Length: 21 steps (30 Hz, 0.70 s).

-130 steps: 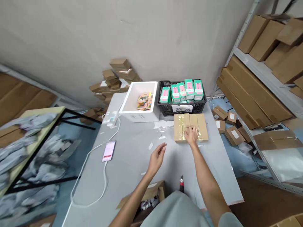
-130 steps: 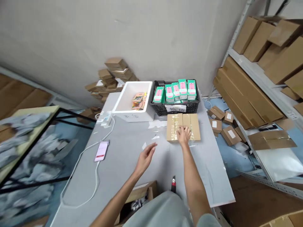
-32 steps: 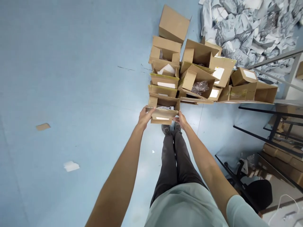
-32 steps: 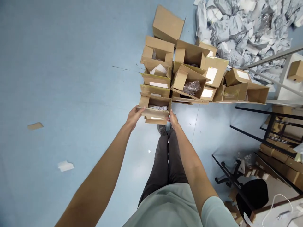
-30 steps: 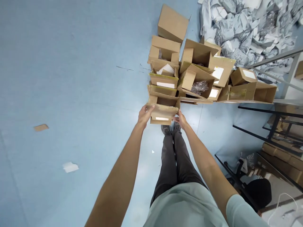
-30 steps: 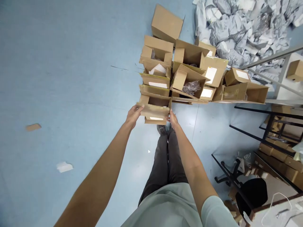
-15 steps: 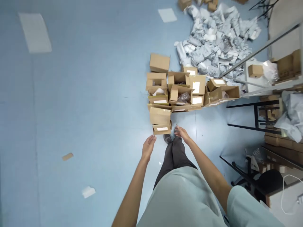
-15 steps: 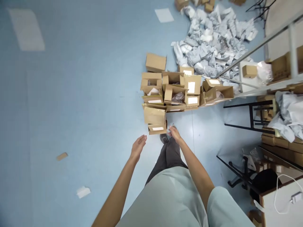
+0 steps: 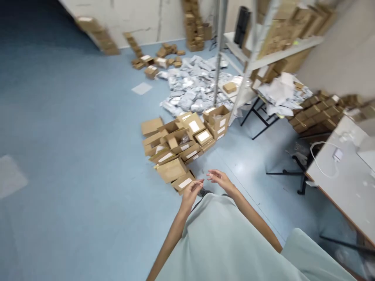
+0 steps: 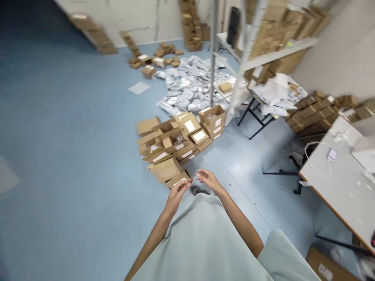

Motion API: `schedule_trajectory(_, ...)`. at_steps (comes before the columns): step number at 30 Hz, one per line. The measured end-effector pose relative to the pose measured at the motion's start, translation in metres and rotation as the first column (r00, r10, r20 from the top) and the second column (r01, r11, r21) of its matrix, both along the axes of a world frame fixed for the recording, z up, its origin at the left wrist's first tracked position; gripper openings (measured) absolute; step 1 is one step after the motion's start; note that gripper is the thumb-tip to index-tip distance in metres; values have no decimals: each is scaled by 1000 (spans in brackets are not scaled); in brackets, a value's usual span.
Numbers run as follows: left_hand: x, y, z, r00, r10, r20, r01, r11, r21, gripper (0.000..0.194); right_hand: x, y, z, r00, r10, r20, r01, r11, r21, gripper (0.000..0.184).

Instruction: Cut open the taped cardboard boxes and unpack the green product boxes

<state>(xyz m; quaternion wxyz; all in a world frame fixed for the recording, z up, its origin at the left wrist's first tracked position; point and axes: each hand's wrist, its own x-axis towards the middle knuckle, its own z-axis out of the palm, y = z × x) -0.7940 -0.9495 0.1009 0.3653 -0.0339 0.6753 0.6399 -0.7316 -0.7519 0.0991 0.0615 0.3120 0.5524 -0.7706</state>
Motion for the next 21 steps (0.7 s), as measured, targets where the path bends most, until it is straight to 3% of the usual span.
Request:
schedule_trajectory(2,14,31,25,988,-141,-60,143,989,29,60,41,15,20,995,-64,-79,64,998,-4,63)
schedule_trajectory(5,51,84,55,929,-343,-138,356,931,83,54,116,39,44,967,-179,-183,187,982,30,71)
schedule_trajectory(8,110,141,72,855,-479,-197,502,861,86,50,204,63,64,919,-291,-265,322,943,81,70)
schedule_trajectory(11,187,203,80,766,-601,-226,628,776,65,49,298,87,80,856,-409,-315,467,873,138,65)
schedule_trajectory(13,246,245,85,685,-695,-219,723,685,90,48,359,102,88,796,-505,-335,579,797,173,64)
schedule_trajectory(16,336,300,96,504,-835,-220,863,483,147,46,440,121,96,646,-676,-354,757,625,188,67)
schedule_trajectory(18,390,328,103,365,-898,-246,929,336,153,46,485,131,99,521,-775,-359,853,493,173,68)
schedule_trajectory(21,449,365,111,217,-939,-266,973,186,136,50,536,146,95,361,-863,-353,932,334,137,66)
